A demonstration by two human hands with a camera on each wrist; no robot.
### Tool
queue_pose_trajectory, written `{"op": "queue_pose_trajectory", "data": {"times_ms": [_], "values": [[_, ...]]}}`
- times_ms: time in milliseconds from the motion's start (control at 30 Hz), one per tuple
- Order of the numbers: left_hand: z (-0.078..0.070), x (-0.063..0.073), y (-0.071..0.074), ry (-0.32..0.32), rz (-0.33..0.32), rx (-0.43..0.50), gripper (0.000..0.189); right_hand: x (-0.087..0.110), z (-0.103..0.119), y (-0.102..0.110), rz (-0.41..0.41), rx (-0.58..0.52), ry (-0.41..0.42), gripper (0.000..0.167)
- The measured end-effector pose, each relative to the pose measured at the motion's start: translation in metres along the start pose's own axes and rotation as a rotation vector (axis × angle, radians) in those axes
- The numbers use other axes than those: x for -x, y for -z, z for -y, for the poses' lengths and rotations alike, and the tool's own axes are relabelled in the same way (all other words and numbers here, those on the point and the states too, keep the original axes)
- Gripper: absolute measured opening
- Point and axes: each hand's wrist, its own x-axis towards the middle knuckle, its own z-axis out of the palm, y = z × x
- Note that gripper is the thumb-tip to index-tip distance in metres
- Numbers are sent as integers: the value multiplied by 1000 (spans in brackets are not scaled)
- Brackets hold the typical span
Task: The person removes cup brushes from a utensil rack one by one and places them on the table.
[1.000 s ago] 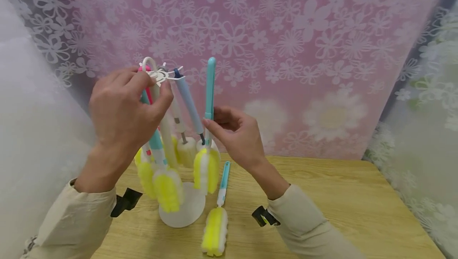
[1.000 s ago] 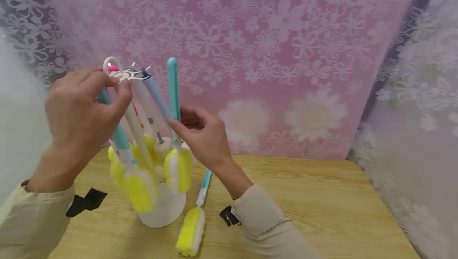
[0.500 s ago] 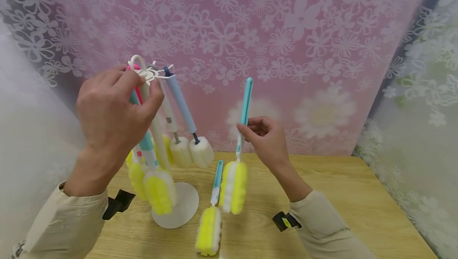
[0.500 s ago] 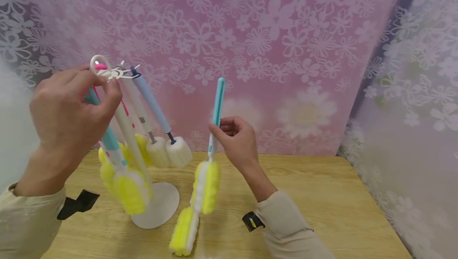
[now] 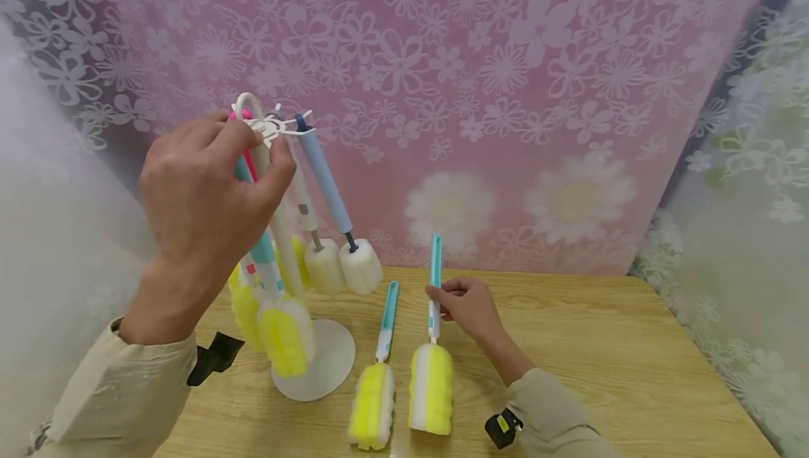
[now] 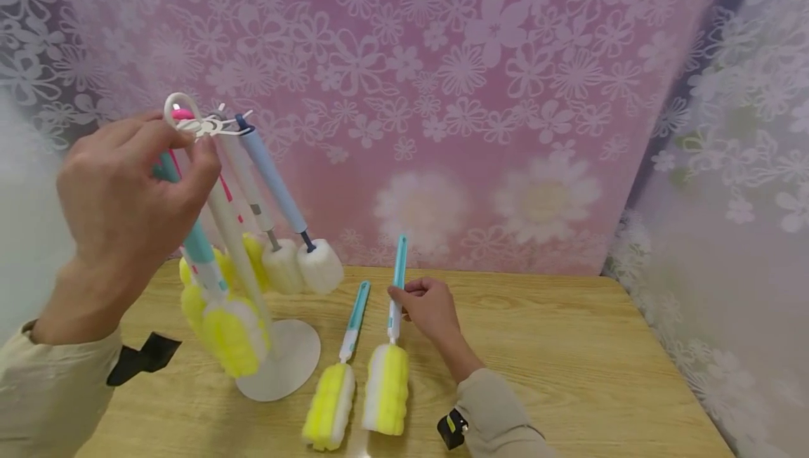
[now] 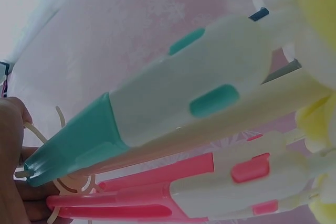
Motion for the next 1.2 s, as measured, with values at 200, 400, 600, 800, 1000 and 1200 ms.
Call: {"op": "queue_pose_trajectory", "data": {"times_ms": [200,400,600,800,1000,1200], "values": [[-2,-1,-2,3,4,1,38,-1,-25,-10,26,48,-106,31],[-3,-2,-3,-9,-1,-3,39,-5,-40,-20,51,50,-154,29],[-3,-2,-2,-22,4,-5,39,-7,-47,-26,83,98,-149,30],[-2,-2,-1,-27,11,-22,36,-8,-53,-32,91,139,-139,28],[-1,-1,0,-25,7,-24,38,-9,-52,-37,107,182,-127,25],[0,1,-1,0,-9,-2,38,-9,-51,-38,125,262,-85,24]]}}
